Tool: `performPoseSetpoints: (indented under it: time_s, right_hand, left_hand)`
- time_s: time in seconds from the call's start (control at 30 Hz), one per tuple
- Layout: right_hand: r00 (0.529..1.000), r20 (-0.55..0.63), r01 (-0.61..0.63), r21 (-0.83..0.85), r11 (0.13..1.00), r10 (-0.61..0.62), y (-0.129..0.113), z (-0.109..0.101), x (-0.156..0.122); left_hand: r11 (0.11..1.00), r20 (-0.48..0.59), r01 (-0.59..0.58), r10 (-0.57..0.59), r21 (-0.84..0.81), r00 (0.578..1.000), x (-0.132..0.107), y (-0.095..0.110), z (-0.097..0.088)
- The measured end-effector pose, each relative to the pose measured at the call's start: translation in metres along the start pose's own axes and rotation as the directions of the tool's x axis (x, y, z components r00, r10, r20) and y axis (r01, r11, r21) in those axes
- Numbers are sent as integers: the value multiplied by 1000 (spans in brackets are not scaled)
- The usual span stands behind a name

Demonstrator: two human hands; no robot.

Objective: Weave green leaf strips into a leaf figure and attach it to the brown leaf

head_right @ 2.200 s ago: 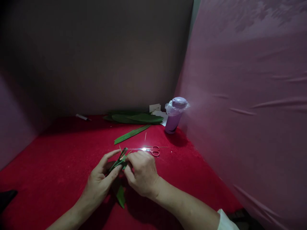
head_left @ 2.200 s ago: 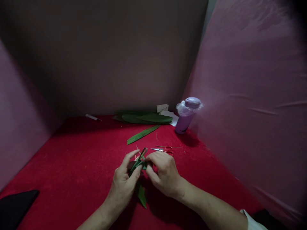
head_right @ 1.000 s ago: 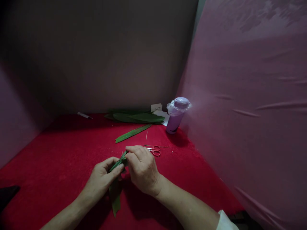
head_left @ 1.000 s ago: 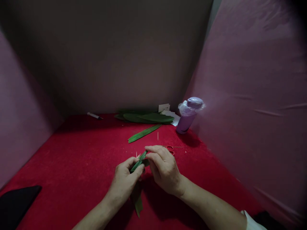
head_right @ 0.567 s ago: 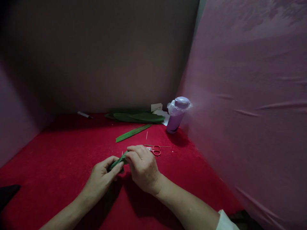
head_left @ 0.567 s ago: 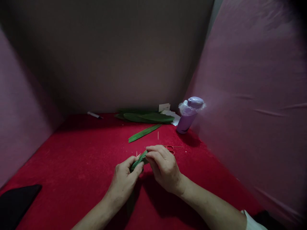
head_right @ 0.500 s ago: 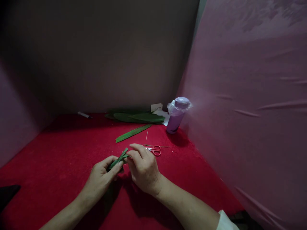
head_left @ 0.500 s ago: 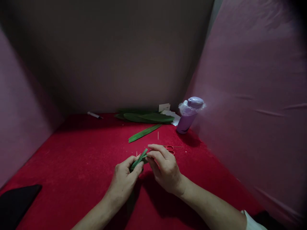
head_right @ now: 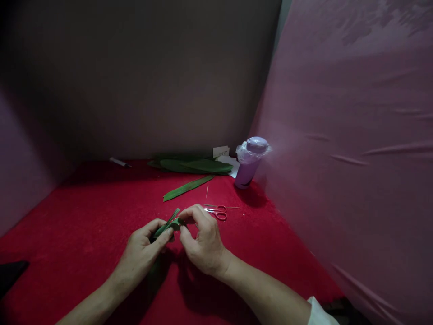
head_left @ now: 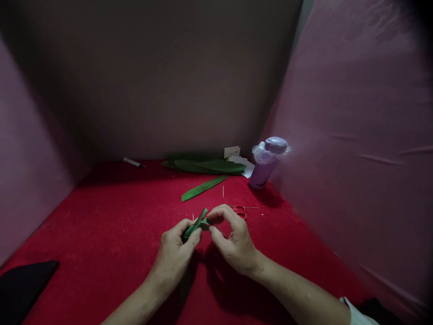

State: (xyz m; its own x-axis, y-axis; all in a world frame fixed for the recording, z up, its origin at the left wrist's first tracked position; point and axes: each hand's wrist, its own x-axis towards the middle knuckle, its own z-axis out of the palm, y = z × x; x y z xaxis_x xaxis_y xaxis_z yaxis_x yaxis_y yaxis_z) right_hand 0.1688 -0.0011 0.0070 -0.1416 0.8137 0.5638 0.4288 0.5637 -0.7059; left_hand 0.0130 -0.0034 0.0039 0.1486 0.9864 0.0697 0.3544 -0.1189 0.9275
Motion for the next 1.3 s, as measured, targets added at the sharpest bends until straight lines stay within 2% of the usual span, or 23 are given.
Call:
performPoseSetpoints:
  time_s: [0.2,0.4,0.6,0.73,0.93,1.3]
  right_hand:
    - [989,17,148,-137,979,-147,2,-1,-4]
    - [978,50,207,-169,964,-201,6,2,-8]
    - [985,12,171,-164,971,-172,6,5,-8]
    - [983,41,182,-190,965,-178,8,4,-7]
    - [988,75,153,-270,951,-138,9,2,-5]
    - [991,60,131,-179,975,-122,12,4,-3]
  left_hand:
    - [1000,11,-4,4,3,1000,0,-2,2]
    - [996,45,-27,24,87,999,-2,-2,3]
    - [956,70,-87,70,279,995,-3,0,2]
    - [931,62,-82,64,355,996,-3,2,1]
    - [892,45,-86,74,444,996,-2,0,-1]
    - [843,85,-96,60,529,995,0,2,-3]
